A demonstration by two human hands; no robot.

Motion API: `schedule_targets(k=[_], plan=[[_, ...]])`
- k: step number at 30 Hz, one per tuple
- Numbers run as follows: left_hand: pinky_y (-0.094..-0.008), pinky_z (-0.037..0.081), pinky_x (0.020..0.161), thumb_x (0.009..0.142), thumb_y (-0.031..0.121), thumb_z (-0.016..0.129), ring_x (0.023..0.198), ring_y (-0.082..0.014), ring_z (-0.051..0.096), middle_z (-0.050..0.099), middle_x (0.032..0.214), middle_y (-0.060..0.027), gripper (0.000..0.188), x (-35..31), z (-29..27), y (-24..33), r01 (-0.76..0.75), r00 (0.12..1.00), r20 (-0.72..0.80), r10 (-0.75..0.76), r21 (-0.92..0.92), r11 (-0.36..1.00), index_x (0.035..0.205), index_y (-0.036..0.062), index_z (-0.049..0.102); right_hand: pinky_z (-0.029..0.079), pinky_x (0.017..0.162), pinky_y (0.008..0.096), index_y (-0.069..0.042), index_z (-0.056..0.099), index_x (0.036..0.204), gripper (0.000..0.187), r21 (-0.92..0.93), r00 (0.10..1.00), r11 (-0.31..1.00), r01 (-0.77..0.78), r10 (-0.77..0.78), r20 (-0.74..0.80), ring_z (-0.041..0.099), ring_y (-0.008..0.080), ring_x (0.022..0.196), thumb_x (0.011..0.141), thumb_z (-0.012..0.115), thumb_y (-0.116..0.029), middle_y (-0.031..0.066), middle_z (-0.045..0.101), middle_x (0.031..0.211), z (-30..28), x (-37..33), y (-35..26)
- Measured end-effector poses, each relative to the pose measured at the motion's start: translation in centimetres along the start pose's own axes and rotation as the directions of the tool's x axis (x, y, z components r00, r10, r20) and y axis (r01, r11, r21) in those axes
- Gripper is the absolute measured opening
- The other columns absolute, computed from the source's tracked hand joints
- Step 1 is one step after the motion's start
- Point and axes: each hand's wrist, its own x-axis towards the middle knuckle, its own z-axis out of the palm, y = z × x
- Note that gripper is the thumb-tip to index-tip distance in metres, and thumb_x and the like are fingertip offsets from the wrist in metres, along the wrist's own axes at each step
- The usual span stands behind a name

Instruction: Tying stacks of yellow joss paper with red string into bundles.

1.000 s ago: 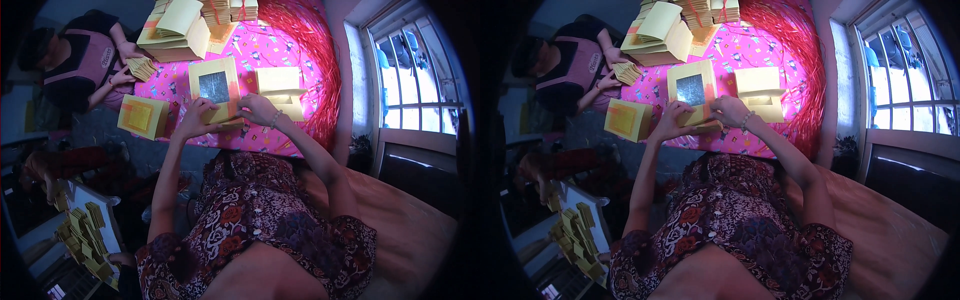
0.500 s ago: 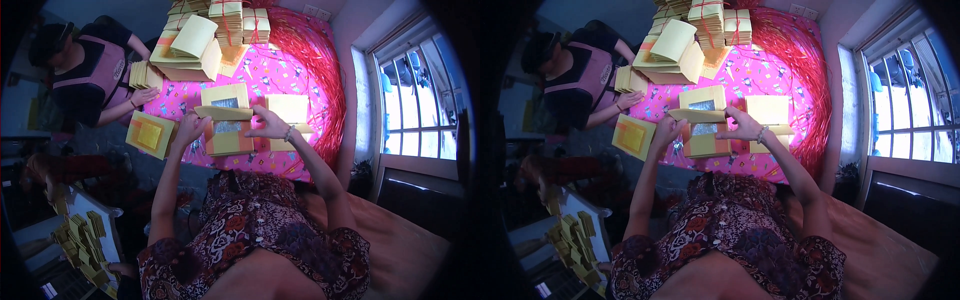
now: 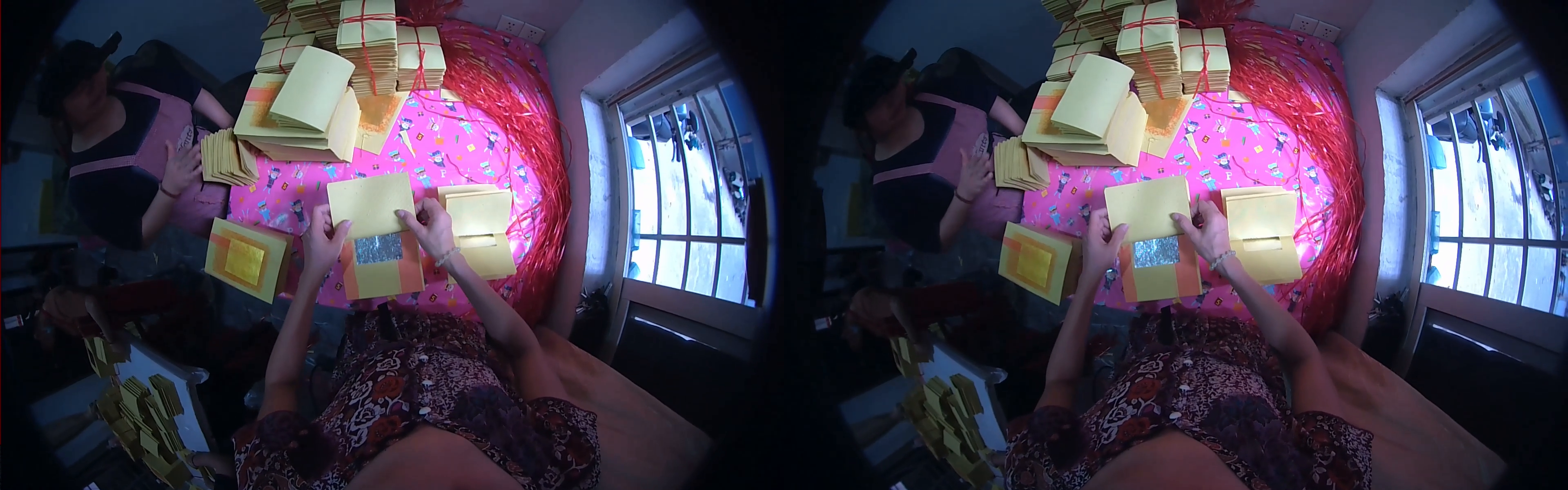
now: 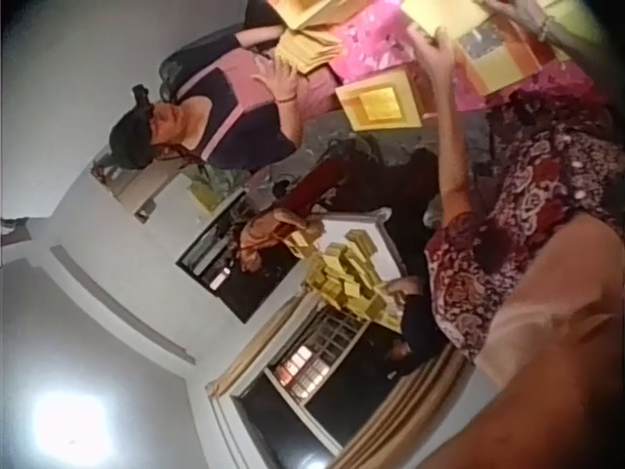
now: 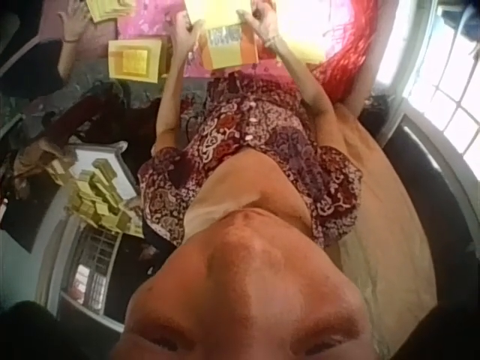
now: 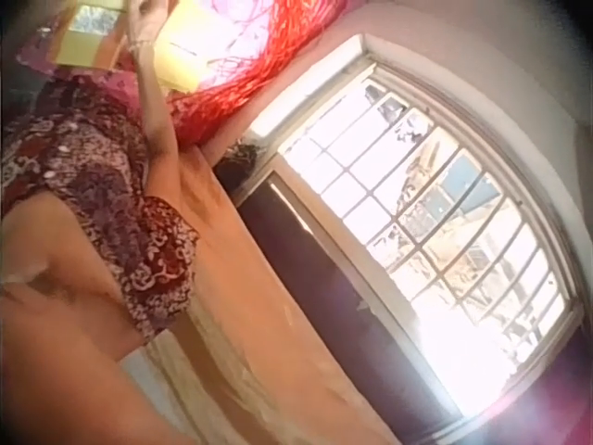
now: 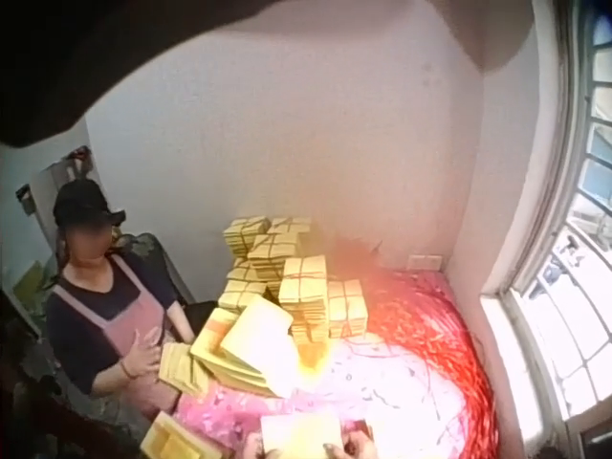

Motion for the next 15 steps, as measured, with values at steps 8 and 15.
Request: schedule_targets(k=[8,15], plan=[[-0.0269,0.042,0.053,0.081,0.007,0.068,0.058,-0.0119,0.051,0.049,0.068,-0.0032,0.049,-0.4,0.4,2.4,0.006,0.999,-0.049,-0.004,0.052,0.999,0.123,0.004,0.042,0.041,0.052,0.0336,-0.002,0.052,0.07,0.034,-0.055,0.999,0.998,-0.022,0.02,-0.04,0.048,0.0193,0.058,0.075,0.076,-0.026,0.0082,0.048,0.067,0.1,-0.2,-0.5],[-0.0283,0.037,0.049,0.083,0.009,0.066,0.053,-0.0116,0.042,0.04,0.062,-0.0017,0.038,-0.5,0.1,2.2,0.038,0.999,0.027,-0.042,0.142,0.989,0.116,0.0074,0.047,0.039,0.052,0.0338,-0.003,0.051,0.069,0.034,-0.046,0.999,0.999,-0.028,0.027,-0.026,0.046,0.0189,0.057,0.075,0.076,-0.024,0.0074,0.046,0.066,0.0,-0.3,-0.3]])
